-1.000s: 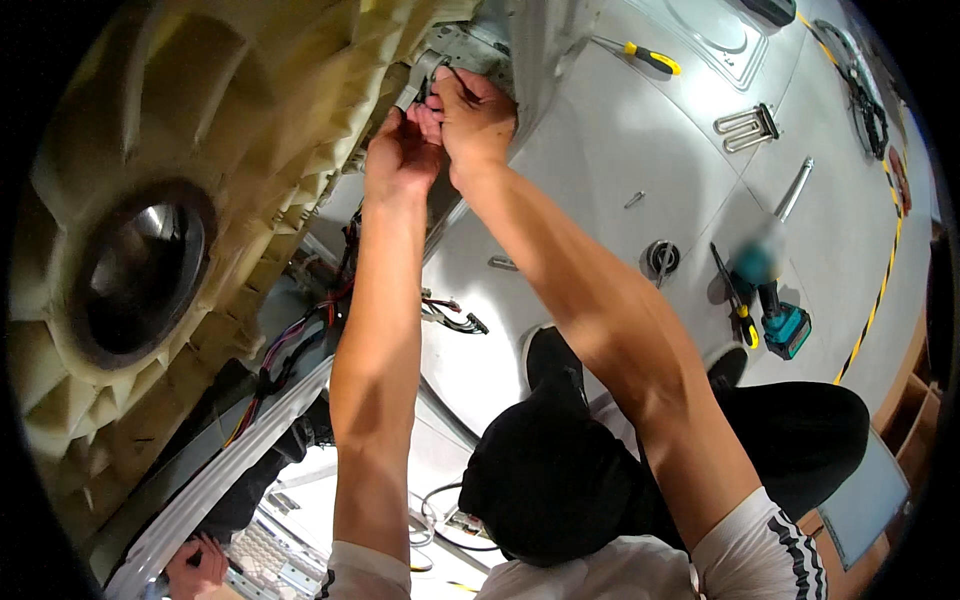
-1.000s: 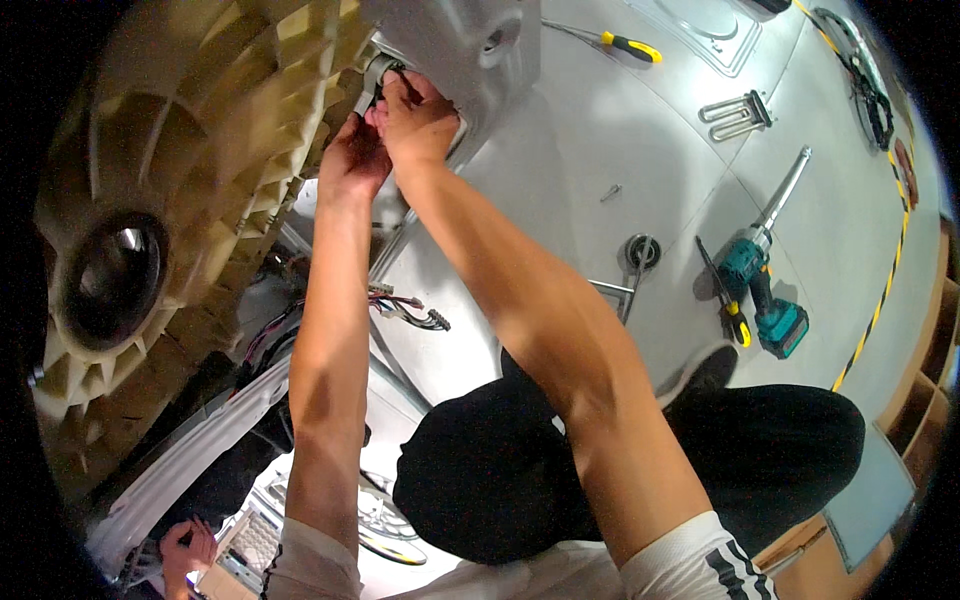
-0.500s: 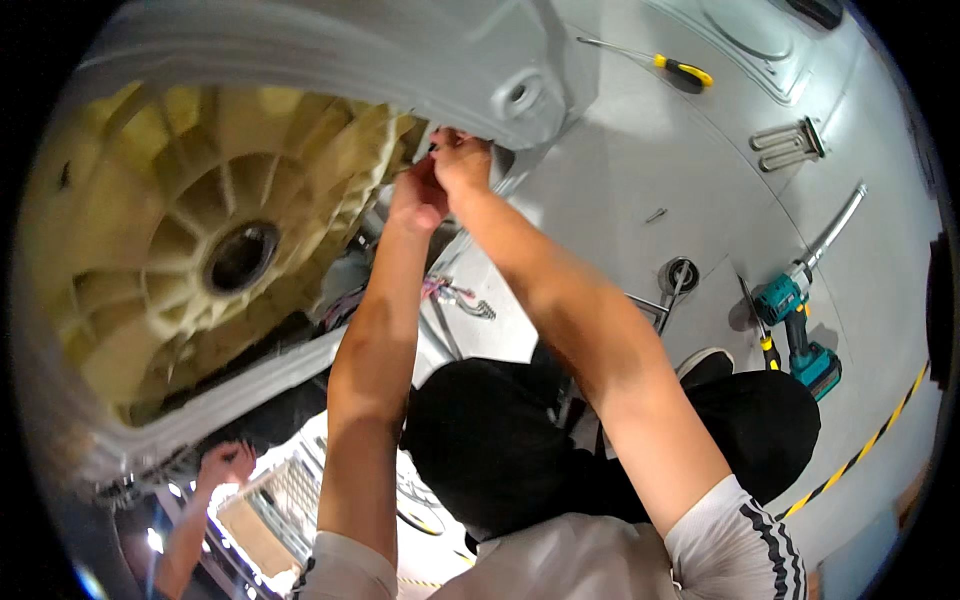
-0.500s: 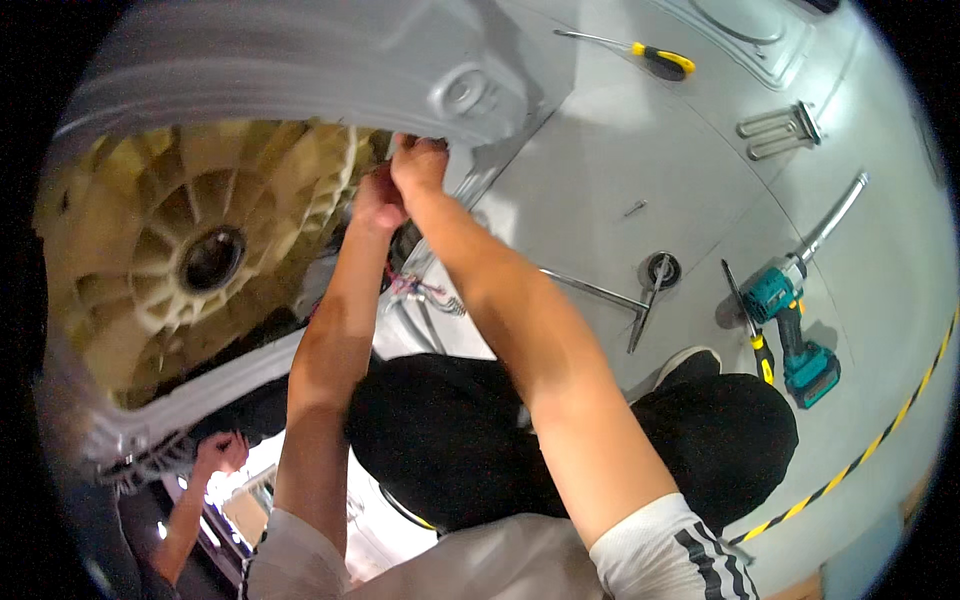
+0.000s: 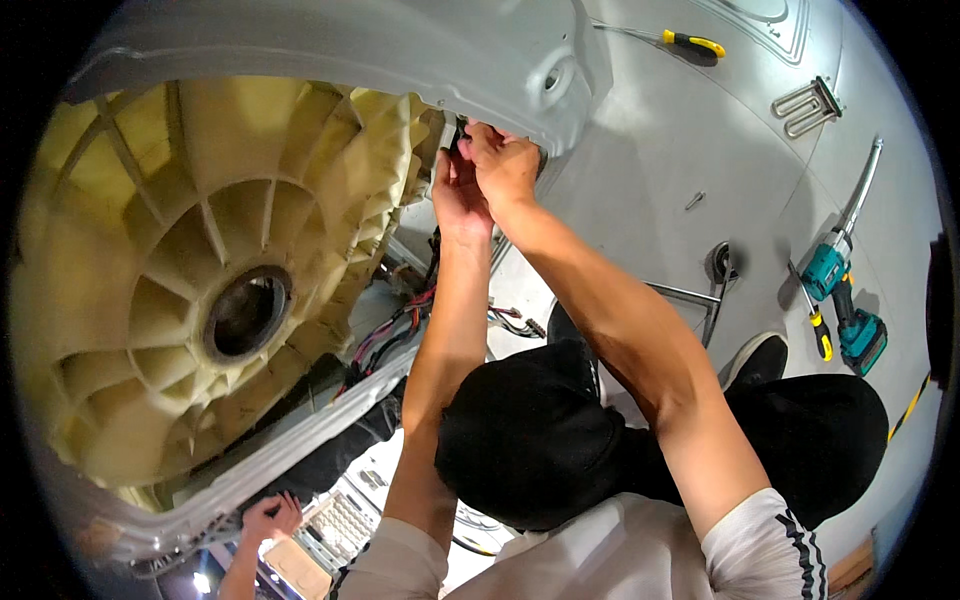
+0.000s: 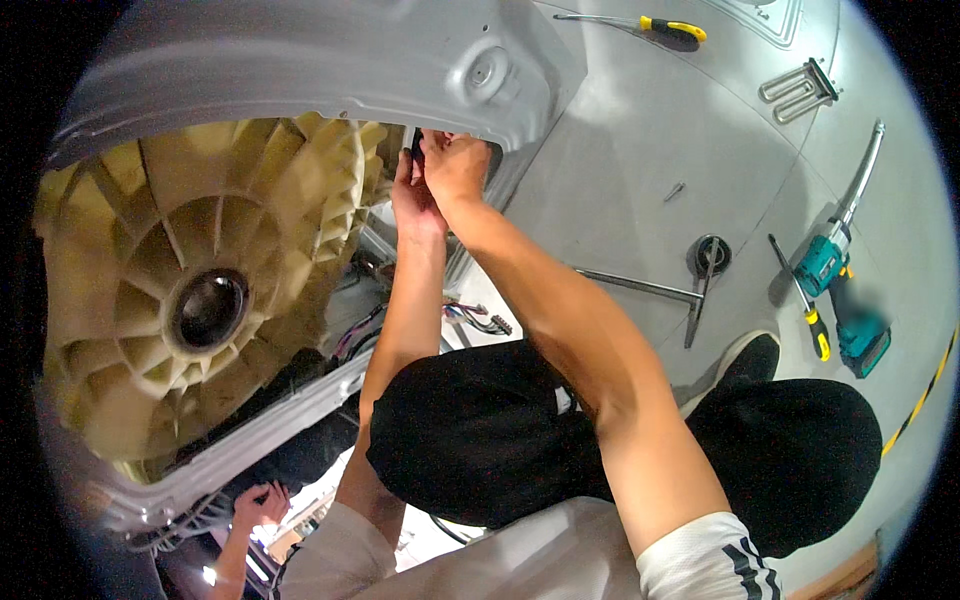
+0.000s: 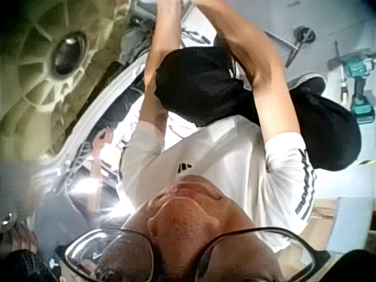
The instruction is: The person uses a T-handle socket wrench to loosen and remove a bolt from the internal component of a washing machine, then manipulates the surrounding wires and plastic parts by hand.
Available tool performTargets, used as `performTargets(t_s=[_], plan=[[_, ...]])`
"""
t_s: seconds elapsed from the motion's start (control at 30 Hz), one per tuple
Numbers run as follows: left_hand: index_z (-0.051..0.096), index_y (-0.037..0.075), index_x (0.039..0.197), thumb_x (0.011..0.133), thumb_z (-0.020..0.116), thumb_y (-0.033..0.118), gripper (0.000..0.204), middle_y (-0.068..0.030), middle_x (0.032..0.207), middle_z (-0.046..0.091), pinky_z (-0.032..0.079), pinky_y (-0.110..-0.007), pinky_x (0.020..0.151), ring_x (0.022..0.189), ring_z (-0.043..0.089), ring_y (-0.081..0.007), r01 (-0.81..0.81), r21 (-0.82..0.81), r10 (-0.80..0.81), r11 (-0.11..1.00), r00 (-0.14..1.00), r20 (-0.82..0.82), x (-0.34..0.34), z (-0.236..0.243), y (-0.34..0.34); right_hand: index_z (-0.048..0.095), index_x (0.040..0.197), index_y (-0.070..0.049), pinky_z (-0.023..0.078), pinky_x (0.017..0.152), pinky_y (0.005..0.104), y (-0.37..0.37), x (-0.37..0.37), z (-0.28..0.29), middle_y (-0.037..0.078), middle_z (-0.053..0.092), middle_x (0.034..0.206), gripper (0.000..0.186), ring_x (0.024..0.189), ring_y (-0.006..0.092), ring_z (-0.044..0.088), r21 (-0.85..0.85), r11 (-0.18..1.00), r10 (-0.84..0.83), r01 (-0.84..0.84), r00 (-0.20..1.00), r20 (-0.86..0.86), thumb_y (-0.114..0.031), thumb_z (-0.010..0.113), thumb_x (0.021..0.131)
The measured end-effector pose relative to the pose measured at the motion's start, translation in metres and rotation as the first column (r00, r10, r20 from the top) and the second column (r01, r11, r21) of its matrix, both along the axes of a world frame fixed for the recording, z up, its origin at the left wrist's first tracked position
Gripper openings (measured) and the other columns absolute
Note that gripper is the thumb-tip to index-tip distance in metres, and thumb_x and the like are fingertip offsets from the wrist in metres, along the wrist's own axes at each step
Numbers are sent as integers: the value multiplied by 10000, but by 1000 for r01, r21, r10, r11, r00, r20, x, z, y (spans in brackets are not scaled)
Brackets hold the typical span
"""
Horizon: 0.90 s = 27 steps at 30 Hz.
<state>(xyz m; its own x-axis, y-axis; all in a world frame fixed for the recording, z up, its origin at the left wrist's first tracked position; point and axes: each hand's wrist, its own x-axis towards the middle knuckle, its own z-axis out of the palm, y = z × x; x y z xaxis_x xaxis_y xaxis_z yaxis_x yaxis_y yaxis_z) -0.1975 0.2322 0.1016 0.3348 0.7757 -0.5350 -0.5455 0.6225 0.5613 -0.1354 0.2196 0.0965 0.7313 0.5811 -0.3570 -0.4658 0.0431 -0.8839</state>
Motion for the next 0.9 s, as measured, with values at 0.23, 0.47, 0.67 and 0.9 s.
performTargets(t_s=[0.23, 0.47, 0.67, 0.9], plan=[[532, 21, 971, 920, 392, 345, 357, -56, 942, 593, 465, -294, 792, 878, 569, -162, 7, 11, -8, 1000, 998, 58, -8, -12, 22, 624, 938, 15, 439, 481, 185, 1, -1, 8, 39, 621, 732, 212, 574, 54, 538, 120, 988, -68, 93, 978, -199, -148, 629, 802], [480, -21, 1026, 940, 292, 343, 419, -95, 865, 560, 441, -348, 819, 829, 543, -209, 69, -143, -16, 987, 941, 339, -26, -31, 47, 622, 969, 9, 441, 471, 187, 1, -8, 13, 40, 624, 718, 211, 549, 49, 533, 78, 988, -134, 132, 991, 18, -113, 629, 797], [499, 1, 857, 936, 359, 316, 353, -68, 794, 560, 472, -295, 724, 742, 542, -176, 55, -120, -27, 991, 974, 223, -16, -13, 38, 625, 959, 11, 456, 488, 183, 1, -3, 18, 45, 624, 686, 201, 558, 58, 568, 51, 994, -107, 102, 988, 114, -102, 629, 793], [432, -50, 1113, 929, 344, 333, 434, -124, 900, 546, 473, -333, 782, 800, 547, -198, 108, -206, -34, 973, 942, 333, -17, -18, 44, 611, 977, 36, 457, 465, 190, 4, -2, 2, 59, 625, 680, 248, 557, 67, 589, 52, 994, -100, 93, 985, 141, -143, 623, 805]])
